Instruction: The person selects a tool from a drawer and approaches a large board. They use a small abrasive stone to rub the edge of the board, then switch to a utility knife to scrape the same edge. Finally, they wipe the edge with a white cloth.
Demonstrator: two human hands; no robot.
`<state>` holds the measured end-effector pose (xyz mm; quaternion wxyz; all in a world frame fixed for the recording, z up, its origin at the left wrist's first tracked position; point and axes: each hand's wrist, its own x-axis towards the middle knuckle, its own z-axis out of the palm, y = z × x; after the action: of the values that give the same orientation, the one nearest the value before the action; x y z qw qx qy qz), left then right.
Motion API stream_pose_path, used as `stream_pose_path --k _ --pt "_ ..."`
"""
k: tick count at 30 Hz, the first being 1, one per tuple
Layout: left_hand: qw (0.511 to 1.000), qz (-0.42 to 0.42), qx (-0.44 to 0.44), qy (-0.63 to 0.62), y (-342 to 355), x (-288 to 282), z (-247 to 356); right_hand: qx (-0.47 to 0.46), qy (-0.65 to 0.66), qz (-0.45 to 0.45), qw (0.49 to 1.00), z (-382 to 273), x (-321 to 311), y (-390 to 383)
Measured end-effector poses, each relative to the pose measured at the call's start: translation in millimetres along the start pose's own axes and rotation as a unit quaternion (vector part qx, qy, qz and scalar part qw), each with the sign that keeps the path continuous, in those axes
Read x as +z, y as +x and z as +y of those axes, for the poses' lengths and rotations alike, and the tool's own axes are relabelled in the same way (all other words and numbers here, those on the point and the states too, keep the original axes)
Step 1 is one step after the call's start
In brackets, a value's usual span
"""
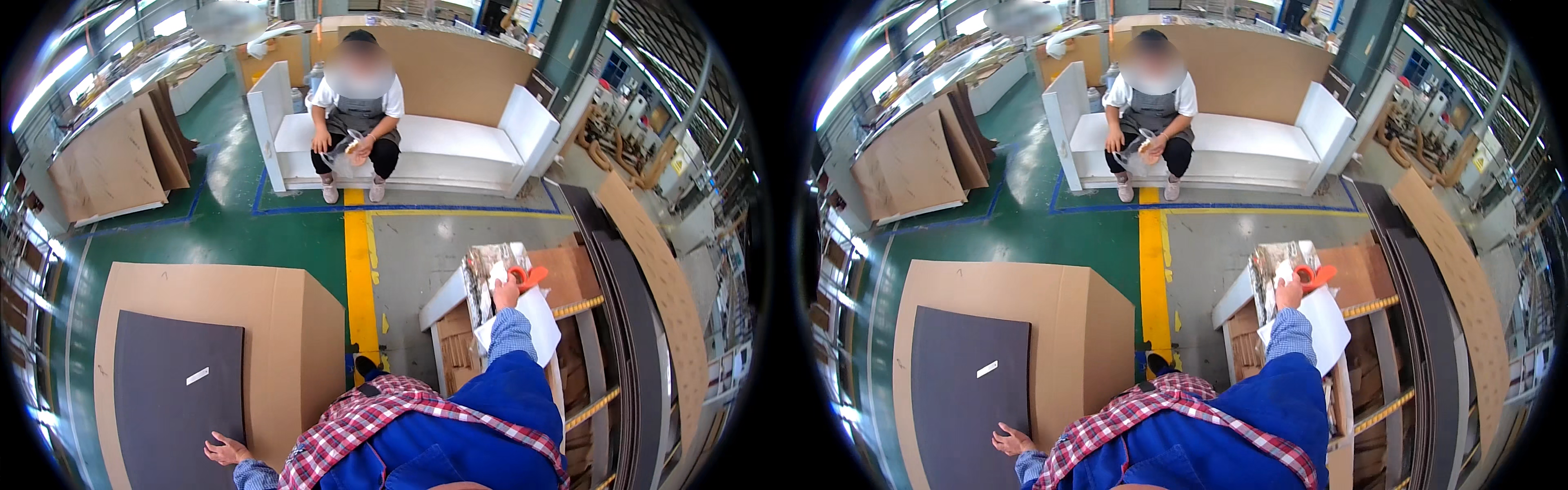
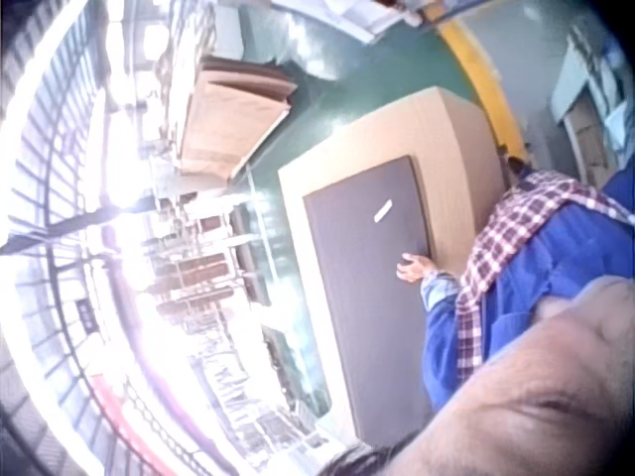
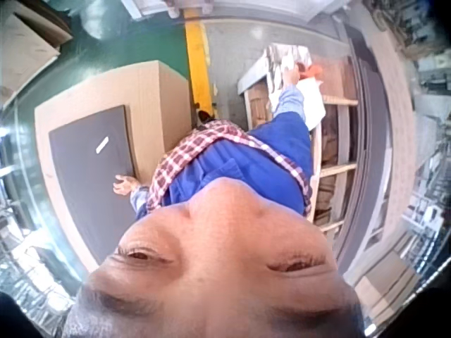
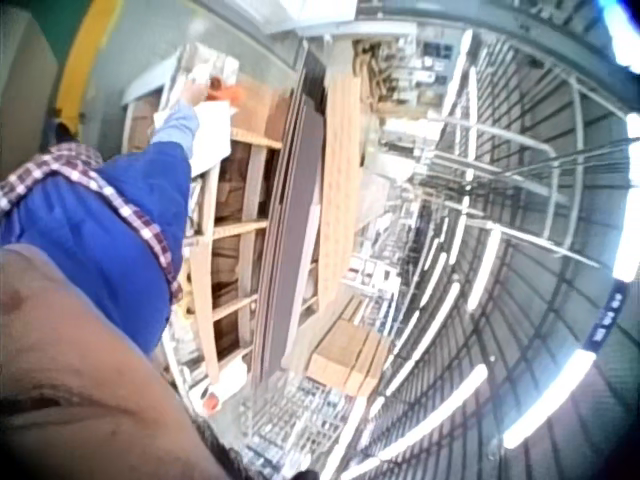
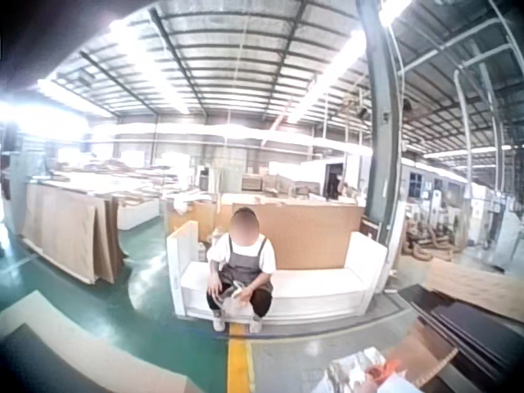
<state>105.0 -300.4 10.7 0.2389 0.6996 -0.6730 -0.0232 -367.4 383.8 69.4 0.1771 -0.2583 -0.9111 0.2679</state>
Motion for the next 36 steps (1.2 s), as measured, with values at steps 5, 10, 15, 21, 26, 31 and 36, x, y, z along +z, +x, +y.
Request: stream_pose_path --k 5,10,15,21,26,31,36 --pt "0.995 -0.016 -0.088 0.043 -7.7 -18.7 -0.8 -0.039 -0.111 -0.122 0.986 -24.5 -4.7 16.1" --pt "0.993 0.003 -0.119 -0.015 -7.4 -6.9 -15.5 -0.072 -0.173 -0.11 0.976 -3.4 29.0 30.3" --pt "0.99 -0.028 -0.135 0.005 -4.3 -0.5 -11.3 -0.095 -0.241 -0.081 0.963 30.5 51.9 49.1" --pt "0.989 0.011 -0.14 0.053 -7.7 -10.8 -11.7 -0.121 -0.132 0.024 0.984 -46.0 8.9 25.2" --pt "0.992 -0.042 0.005 0.119 -9.3 -47.6 22.9 -0.167 0.055 0.131 0.976 -69.6 9.6 20.5" --pt "0.984 -0.002 -0.154 0.093 35.7 -34.4 72.6 -0.068 0.391 -0.153 0.905 -166.9 47.9 -100.2" --pt "0.983 0.031 -0.123 0.133 42.2 15.1 66.5 -0.163 0.38 -0.466 0.782 -223.4 108.8 -281.1"
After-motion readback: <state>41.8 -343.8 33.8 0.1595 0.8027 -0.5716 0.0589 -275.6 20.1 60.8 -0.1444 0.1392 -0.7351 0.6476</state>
